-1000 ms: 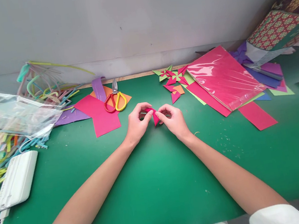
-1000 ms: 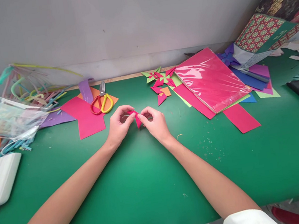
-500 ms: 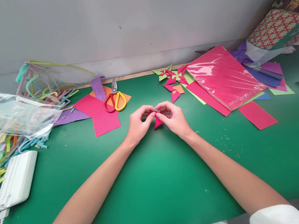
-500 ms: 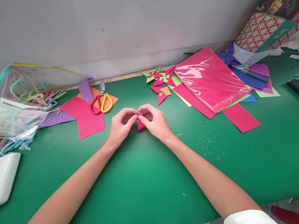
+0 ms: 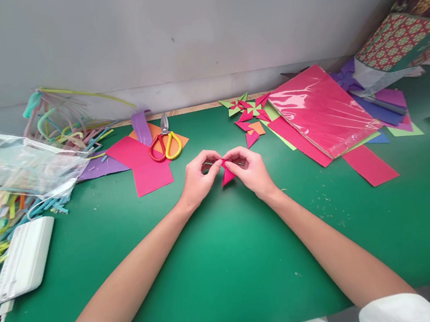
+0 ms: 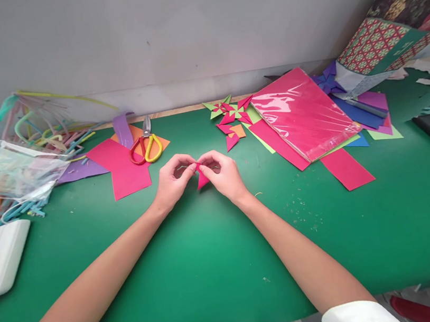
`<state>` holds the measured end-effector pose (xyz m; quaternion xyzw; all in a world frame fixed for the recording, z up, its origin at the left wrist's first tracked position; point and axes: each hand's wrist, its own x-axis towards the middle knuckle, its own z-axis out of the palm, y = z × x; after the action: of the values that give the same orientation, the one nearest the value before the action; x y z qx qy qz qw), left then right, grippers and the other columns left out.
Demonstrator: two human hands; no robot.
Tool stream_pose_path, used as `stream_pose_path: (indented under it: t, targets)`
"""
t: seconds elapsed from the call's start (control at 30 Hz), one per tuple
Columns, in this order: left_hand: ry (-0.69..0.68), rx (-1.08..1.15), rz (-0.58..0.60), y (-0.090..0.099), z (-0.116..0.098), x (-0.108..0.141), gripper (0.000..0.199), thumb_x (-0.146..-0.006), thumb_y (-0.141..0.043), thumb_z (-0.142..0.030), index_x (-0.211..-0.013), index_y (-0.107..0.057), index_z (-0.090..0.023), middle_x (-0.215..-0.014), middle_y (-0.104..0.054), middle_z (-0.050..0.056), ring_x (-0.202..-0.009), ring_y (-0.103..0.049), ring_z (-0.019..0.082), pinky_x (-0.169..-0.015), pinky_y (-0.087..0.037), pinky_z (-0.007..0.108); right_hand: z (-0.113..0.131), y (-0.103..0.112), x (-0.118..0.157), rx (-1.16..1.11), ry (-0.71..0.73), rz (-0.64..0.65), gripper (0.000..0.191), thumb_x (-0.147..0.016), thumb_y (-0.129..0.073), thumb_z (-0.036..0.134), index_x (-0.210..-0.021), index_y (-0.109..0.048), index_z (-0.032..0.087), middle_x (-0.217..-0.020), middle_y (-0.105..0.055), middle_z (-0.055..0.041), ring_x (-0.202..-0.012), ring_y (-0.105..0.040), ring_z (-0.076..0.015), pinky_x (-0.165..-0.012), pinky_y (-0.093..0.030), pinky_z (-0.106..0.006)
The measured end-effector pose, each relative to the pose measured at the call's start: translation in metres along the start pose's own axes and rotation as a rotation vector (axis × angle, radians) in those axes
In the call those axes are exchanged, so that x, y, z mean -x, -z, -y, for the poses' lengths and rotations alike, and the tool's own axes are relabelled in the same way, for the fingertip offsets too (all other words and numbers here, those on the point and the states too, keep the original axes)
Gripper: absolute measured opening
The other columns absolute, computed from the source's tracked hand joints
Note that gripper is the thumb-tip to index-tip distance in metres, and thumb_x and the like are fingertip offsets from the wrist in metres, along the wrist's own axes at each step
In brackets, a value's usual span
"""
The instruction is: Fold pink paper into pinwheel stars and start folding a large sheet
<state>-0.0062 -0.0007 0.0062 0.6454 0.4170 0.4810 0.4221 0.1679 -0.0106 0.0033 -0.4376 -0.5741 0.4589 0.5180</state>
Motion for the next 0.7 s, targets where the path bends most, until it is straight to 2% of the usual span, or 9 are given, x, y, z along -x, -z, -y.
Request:
stream_pose_path:
  t: [0.7]
  targets:
    - [0.001,0.007,-0.013,-0.0006,-0.0013,-0.0004,0.019,-0.092,-0.071,-0.034,-0.104,-0.066,-0.021,-0.101,-0.069,0.004,-0.094,-0.068,0.017,-0.083,-0.060,0.029,0.0001,0.0005,-0.0007,-0.004,0.001,-0.017,0.017,-0.087,-0.076,0.039,-0.095,-0.072,0.024,-0.095,-0.074,-0.0045,-0.090,-0.070,-0.0222,-0.084,-0.060,-0.037]
